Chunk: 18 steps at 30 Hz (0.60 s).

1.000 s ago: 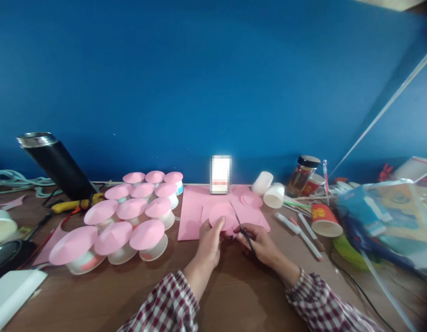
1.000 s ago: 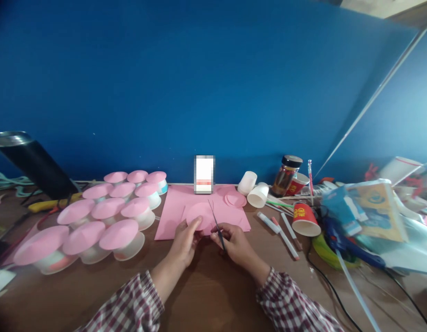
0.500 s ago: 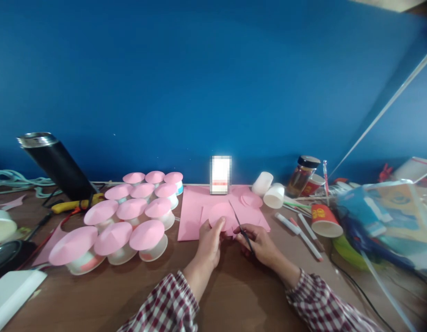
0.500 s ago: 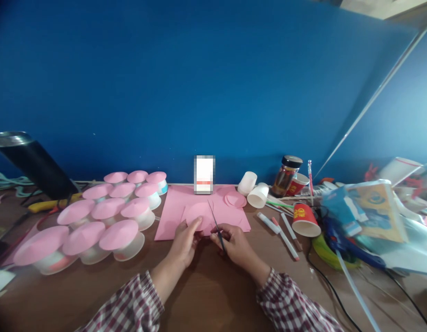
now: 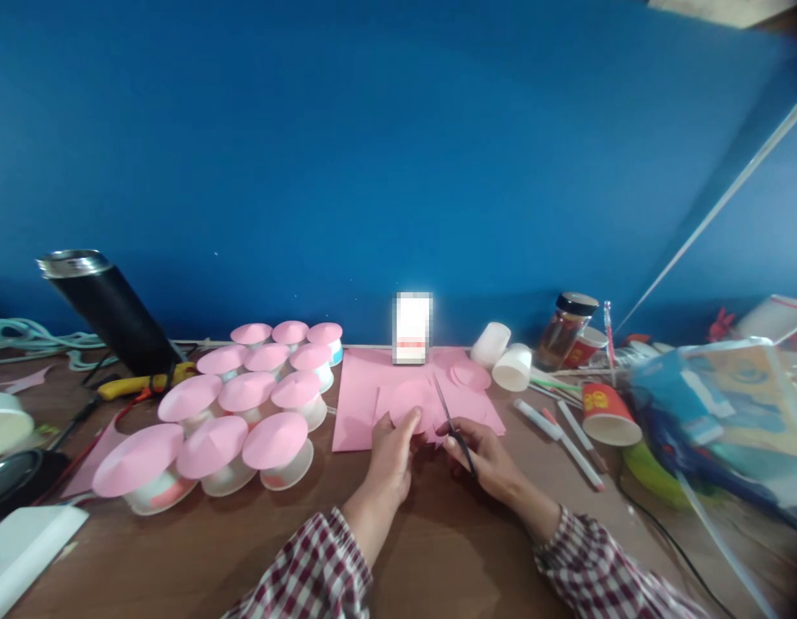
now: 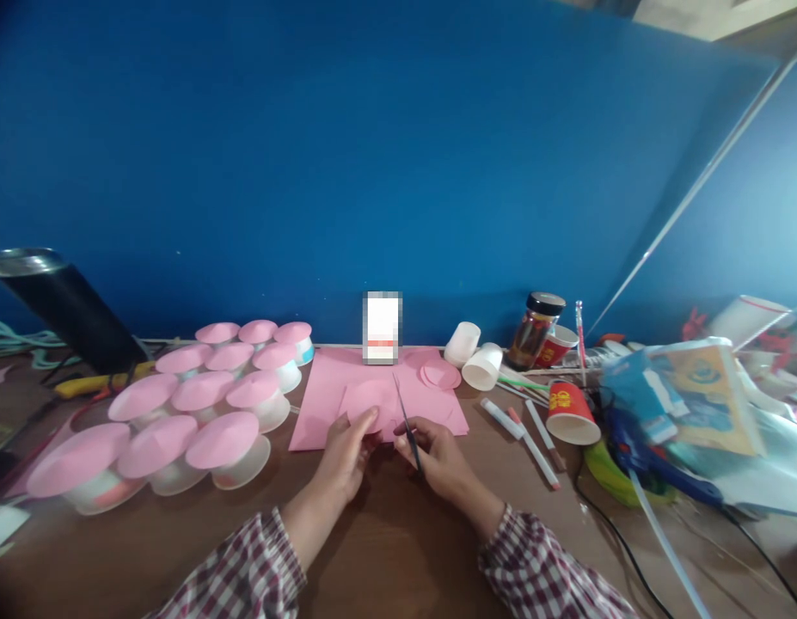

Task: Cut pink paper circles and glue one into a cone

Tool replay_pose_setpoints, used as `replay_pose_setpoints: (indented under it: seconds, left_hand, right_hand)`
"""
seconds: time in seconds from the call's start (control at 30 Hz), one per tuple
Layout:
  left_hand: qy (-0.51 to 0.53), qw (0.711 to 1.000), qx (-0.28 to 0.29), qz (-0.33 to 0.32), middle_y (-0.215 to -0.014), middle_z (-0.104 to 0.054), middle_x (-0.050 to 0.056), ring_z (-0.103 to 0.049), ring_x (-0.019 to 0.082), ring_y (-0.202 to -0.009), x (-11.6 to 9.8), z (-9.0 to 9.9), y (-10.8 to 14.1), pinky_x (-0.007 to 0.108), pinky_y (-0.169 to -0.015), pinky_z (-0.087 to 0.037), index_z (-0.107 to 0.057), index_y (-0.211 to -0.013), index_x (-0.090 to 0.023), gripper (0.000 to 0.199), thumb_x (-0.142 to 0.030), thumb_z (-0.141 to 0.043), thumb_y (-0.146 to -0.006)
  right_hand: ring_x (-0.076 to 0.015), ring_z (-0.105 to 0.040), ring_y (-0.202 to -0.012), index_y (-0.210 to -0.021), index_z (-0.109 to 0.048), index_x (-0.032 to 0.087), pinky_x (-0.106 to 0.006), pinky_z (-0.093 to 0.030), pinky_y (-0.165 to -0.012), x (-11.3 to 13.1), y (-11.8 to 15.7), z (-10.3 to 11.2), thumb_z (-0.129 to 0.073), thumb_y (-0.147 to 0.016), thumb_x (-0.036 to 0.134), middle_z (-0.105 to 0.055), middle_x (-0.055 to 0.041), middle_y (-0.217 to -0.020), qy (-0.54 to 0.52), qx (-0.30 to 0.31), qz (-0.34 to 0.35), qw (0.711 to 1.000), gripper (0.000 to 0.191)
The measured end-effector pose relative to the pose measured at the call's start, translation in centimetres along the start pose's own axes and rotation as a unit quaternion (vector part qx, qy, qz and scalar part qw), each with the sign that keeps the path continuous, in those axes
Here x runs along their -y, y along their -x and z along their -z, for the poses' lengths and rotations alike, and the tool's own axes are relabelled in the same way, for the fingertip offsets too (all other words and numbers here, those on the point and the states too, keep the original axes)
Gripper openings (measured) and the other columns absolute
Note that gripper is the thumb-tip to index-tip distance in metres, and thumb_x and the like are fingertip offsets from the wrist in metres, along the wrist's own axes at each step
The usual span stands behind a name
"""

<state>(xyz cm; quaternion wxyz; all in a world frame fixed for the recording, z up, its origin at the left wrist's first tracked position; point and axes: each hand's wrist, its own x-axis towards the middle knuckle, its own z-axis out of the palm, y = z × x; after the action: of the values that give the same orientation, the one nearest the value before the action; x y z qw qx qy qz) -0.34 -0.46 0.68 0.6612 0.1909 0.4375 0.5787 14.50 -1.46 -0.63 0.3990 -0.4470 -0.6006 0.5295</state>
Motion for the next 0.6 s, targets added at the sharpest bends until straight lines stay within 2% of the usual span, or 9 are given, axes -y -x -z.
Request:
replay_pose_setpoints:
  seconds: [0.2,0.6]
  left_hand:
    - [0.004,0.999,0.033,0.009,-0.052,-0.055,-0.003,-0.056,0.012,-0.047,0.04,-0.17,0.10,0.022,-0.046,-0.045,-0.049,-0.069,-0.017,0.032,-0.032,-0.076,-0.060]
    - [0.003,1.000,0.029,0.007,-0.052,-0.054,-0.003,-0.054,0.012,-0.046,0.37,-0.02,-0.07,0.023,-0.044,-0.044,-0.050,-0.070,-0.017,0.034,-0.034,-0.078,-0.059]
  right_hand:
    - [-0.0093,-0.048,-0.047,-0.093,-0.058,0.015,-0.021,-0.040,-0.045,0.04,0.02,-0.01,-0.060,-0.082,0.050,-0.051,0.0036,-0.056,0.011,0.004,0.000,1.000,0.037]
    - [-0.0094,-0.047,-0.047,-0.092,-0.058,0.014,-0.021,-0.041,-0.045,-0.07,-0.03,-0.05,-0.061,-0.082,0.051,-0.052,0.0031,-0.057,0.021,0.004,0.002,1.000,0.038]
